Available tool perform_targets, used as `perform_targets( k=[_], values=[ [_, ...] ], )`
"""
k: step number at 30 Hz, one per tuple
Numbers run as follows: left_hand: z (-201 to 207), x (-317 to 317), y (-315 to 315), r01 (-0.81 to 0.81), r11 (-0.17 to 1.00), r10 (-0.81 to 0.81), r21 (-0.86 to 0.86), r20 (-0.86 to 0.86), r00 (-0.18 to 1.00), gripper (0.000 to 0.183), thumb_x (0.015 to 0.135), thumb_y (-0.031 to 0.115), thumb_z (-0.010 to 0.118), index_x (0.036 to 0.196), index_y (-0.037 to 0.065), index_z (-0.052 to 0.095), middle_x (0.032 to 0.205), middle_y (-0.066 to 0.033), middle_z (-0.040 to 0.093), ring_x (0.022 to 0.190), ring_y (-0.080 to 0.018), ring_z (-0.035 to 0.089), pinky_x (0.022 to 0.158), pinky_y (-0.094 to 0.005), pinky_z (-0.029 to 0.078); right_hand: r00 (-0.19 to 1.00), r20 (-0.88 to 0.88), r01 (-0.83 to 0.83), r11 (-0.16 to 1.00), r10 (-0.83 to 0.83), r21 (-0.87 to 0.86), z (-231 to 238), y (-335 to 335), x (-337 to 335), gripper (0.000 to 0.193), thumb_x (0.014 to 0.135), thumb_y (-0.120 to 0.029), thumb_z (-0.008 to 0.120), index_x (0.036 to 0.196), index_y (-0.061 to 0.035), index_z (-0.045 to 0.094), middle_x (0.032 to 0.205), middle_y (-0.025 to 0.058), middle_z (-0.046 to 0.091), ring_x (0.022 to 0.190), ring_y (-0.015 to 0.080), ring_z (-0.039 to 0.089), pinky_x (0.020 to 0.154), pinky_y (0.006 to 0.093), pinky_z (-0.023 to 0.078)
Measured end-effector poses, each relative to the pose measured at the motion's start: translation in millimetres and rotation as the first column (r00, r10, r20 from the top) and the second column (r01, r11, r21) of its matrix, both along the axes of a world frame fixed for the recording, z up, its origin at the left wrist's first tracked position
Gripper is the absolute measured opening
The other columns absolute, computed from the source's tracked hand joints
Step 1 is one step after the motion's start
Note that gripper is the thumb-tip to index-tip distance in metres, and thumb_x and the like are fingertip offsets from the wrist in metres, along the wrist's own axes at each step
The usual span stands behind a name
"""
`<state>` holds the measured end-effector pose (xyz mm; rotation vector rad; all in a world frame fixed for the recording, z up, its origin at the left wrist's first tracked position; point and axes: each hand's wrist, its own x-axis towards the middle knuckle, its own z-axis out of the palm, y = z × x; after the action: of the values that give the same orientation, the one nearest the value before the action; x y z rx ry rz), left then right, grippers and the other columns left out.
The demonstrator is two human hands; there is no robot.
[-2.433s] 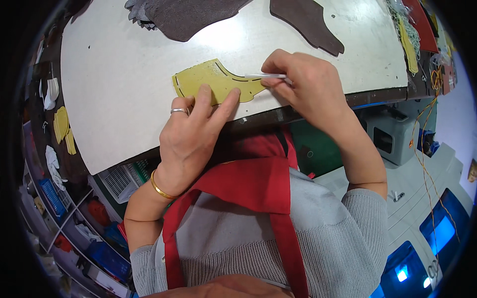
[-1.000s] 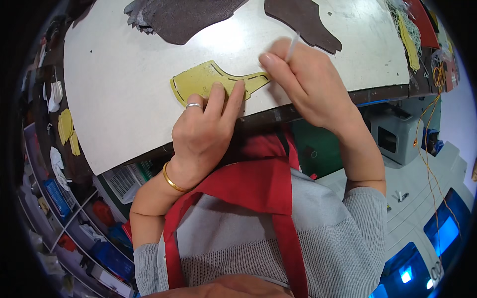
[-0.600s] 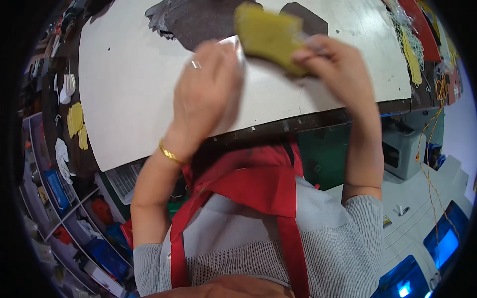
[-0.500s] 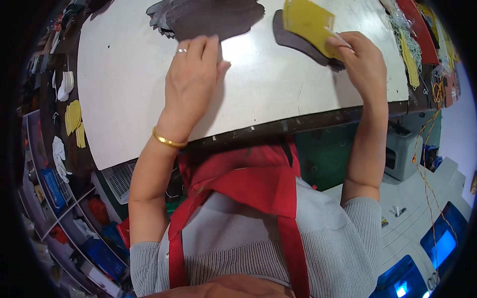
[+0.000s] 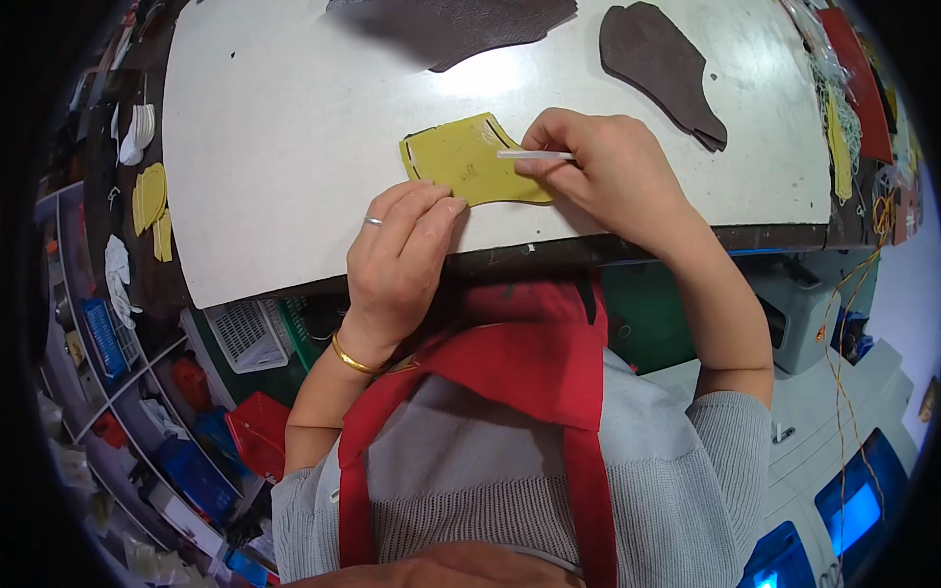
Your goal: The person removes an elastic band from a stack of leather pieces, marks each piece using a template and a marking pen, and then gathers and ties the stack back together with the elastic band.
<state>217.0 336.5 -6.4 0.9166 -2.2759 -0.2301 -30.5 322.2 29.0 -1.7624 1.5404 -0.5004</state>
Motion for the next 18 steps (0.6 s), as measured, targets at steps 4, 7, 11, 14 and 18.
perform_targets(
  k=[4,7,11,14,18],
  values=[
    [8,-5,0,-0.015,1.0,0.017,-0.019,0.094,0.995,0.029,0.079,0.004,0.069,0.108,0.002,0.07,0.107,-0.0106,0.068,0.094,-0.0274,0.066,0.076,-0.0338,0.059,0.991,-0.135,-0.019,0.996,0.007,-0.089,-1,4,3,0.019,0.092,-0.018,0.071,0.098,0.0002,0.069,0.075,0.0052,0.069,0.068,0.0106,0.063,0.063,0.0291,0.05],
    [22,-11,-4,0.0,0.999,0.009,-0.038,0.23,0.973,0.032,0.078,0.005,0.066,0.11,0.003,0.07,0.107,-0.0098,0.066,0.091,-0.0248,0.065,0.071,-0.0306,0.058,0.995,-0.089,0.036,0.998,-0.04,-0.042,8,-2,-9,0.02,0.092,-0.018,0.072,0.099,0.0001,0.069,0.078,0.006,0.071,0.072,0.011,0.065,0.068,0.0285,0.052],
    [25,-19,-5,-0.029,0.997,0.055,-0.074,0.389,0.92,0.044,0.076,0.006,0.065,0.119,0.012,0.071,0.112,-0.0044,0.067,0.085,-0.021,0.062,0.064,-0.0277,0.056,0.99,0.009,0.139,0.989,-0.139,-0.045,6,3,-30,0.02,0.088,-0.02,0.075,0.096,-0.0025,0.071,0.081,0.0135,0.072,0.073,0.0236,0.072,0.069,0.032,0.054],
    [27,-24,-5,-0.007,0.997,0.042,-0.083,0.43,0.902,0.045,0.076,0.007,0.066,0.12,0.012,0.071,0.112,-0.0041,0.065,0.084,-0.0209,0.061,0.062,-0.0269,0.055,0.983,-0.044,0.174,0.979,-0.179,-0.103,7,16,-29,0.02,0.085,-0.017,0.078,0.097,-0.0034,0.07,0.082,0.0132,0.073,0.074,0.024,0.072,0.07,0.0311,0.055],
    [30,-27,-4,0.017,0.994,0.032,-0.106,0.444,0.895,0.046,0.077,0.009,0.066,0.122,0.014,0.07,0.114,-0.0036,0.065,0.083,-0.0211,0.061,0.061,-0.0266,0.054,0.984,-0.088,0.127,0.962,-0.152,-0.243,-1,23,-28,0.021,0.086,-0.02,0.078,0.098,-0.0051,0.069,0.083,0.0115,0.072,0.073,0.0231,0.071,0.067,0.0327,0.054]
  ],
)
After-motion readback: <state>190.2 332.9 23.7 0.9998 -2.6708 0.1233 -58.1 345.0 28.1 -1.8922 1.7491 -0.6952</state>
